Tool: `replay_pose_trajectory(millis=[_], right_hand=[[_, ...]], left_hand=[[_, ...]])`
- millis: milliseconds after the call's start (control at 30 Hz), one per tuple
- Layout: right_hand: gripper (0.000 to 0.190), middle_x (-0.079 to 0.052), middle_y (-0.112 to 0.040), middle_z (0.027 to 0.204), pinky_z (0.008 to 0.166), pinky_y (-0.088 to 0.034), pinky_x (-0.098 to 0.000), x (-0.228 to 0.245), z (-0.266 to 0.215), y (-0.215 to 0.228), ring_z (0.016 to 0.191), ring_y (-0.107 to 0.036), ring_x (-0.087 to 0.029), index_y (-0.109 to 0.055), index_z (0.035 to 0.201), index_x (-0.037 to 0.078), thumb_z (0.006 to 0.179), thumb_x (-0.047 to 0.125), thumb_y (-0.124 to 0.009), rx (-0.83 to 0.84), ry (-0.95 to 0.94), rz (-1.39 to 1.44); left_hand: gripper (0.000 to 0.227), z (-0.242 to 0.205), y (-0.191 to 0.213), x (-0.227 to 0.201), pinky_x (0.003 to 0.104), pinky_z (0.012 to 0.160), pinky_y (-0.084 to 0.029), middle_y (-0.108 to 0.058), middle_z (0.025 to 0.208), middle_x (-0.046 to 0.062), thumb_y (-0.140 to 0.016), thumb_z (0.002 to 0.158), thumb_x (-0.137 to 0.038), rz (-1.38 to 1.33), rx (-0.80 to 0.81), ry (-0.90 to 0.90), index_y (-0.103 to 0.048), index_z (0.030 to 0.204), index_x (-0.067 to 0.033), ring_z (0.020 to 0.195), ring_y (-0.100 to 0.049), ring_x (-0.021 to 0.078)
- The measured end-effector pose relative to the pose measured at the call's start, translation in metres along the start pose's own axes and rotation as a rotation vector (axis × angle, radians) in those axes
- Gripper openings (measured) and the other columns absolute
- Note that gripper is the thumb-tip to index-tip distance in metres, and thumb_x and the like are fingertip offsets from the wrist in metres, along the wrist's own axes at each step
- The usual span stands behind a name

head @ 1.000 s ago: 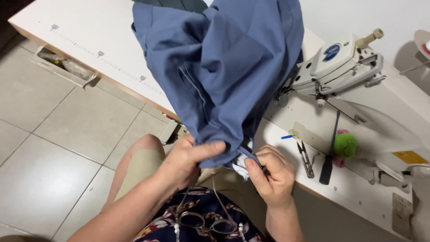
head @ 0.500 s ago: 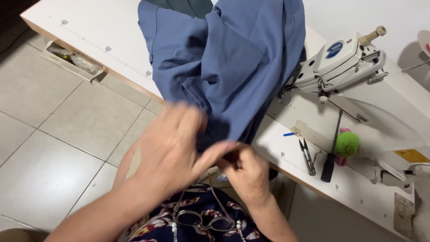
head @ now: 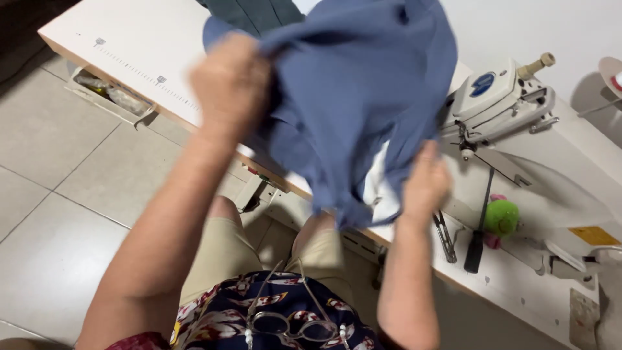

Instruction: Trimming loose threads from a pair of blue trousers using thread snips at a sewing workstation.

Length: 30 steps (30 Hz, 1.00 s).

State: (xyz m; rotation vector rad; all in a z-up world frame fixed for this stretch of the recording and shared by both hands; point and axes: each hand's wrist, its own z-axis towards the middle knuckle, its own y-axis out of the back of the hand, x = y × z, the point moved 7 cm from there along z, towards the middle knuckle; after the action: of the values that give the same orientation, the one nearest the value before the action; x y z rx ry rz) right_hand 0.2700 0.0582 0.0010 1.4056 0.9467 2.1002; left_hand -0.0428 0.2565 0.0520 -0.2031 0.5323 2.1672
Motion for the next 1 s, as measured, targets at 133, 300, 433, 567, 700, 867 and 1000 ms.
replay_pose_trajectory(millis=[133, 300, 433, 567, 700, 867, 1000], right_hand=[[0.056, -0.007, -0.048, 0.057, 0.055, -0.035, -0.0408, -0.001, 0.000, -0.005, 0.056, -0.044, -0.023, -0.046, 0.060, 0.008, 0.092, 0.054, -0.046, -0.068, 0.223, 0.119], [0.024, -0.007, -0.062, 0.089, 0.066, -0.049, -0.0376, 0.043, -0.041, 0.014, 0.077, -0.062, -0.024, -0.052, 0.100, 0.008, 0.091, 0.030, -0.053, -0.045, 0.351, 0.096], [0.020, -0.017, -0.045, 0.095, 0.069, -0.036, -0.0337, 0.081, -0.111, 0.071, 0.078, -0.042, -0.024, -0.041, 0.109, -0.005, 0.092, -0.001, -0.052, -0.305, 0.919, 0.352], [0.029, -0.005, -0.058, 0.090, 0.065, -0.048, -0.0292, 0.065, -0.159, 0.029, 0.073, -0.058, -0.022, -0.056, 0.091, 0.006, 0.070, 0.016, -0.073, 0.005, 1.031, 0.309], [0.016, -0.007, -0.055, 0.086, 0.061, -0.051, -0.0329, 0.088, -0.174, 0.028, 0.071, -0.057, -0.023, -0.060, 0.087, 0.006, 0.072, 0.004, -0.064, -0.088, 1.191, 0.131], [0.014, -0.012, -0.058, 0.081, 0.066, -0.049, -0.0348, 0.099, -0.163, 0.062, 0.070, -0.057, -0.027, -0.060, 0.085, -0.003, 0.079, -0.008, -0.049, 0.114, 1.194, 0.428], [0.011, -0.016, -0.057, 0.072, 0.062, -0.048, -0.0389, 0.100, -0.145, 0.072, 0.065, -0.057, -0.033, -0.058, 0.082, -0.007, 0.082, -0.003, -0.047, 0.386, 1.145, 0.588]], left_hand=[[0.043, -0.002, 0.020, 0.025, 0.035, 0.042, -0.030, -0.048, 0.064, 0.002, -0.058, 0.102, -0.039, 0.156, 0.156, -0.041, -0.046, 0.070, -0.0121, 0.054, -0.051, 0.0229], [0.052, -0.003, 0.071, -0.004, 0.041, 0.078, -0.046, -0.043, 0.112, 0.020, -0.055, 0.093, -0.041, -0.204, 0.085, 0.094, -0.044, 0.115, 0.0044, 0.105, -0.042, 0.0329], [0.041, -0.047, 0.096, -0.057, 0.038, 0.053, -0.043, -0.060, 0.087, 0.013, -0.049, 0.095, -0.040, 0.163, -0.110, -0.191, -0.047, 0.106, -0.0007, 0.067, -0.056, 0.0267], [0.024, -0.098, 0.055, -0.098, 0.037, 0.054, -0.043, -0.050, 0.078, 0.010, -0.053, 0.079, -0.025, -0.388, 0.337, -0.316, -0.055, 0.091, -0.0046, 0.063, -0.052, 0.0258], [0.011, -0.104, 0.046, -0.098, 0.031, 0.054, -0.044, -0.054, 0.075, 0.008, -0.051, 0.086, -0.012, -0.222, 0.210, -0.259, -0.059, 0.081, -0.0070, 0.060, -0.054, 0.0231], [0.010, -0.074, 0.068, -0.117, 0.036, 0.057, -0.051, -0.061, 0.076, 0.011, -0.054, 0.082, -0.002, -0.715, 0.282, 0.077, -0.062, 0.089, -0.0035, 0.065, -0.061, 0.0291], [0.012, -0.061, 0.067, -0.125, 0.035, 0.065, -0.051, -0.062, 0.078, 0.008, -0.053, 0.087, -0.010, -0.997, 0.404, 0.310, -0.062, 0.093, -0.0071, 0.071, -0.062, 0.0286]])
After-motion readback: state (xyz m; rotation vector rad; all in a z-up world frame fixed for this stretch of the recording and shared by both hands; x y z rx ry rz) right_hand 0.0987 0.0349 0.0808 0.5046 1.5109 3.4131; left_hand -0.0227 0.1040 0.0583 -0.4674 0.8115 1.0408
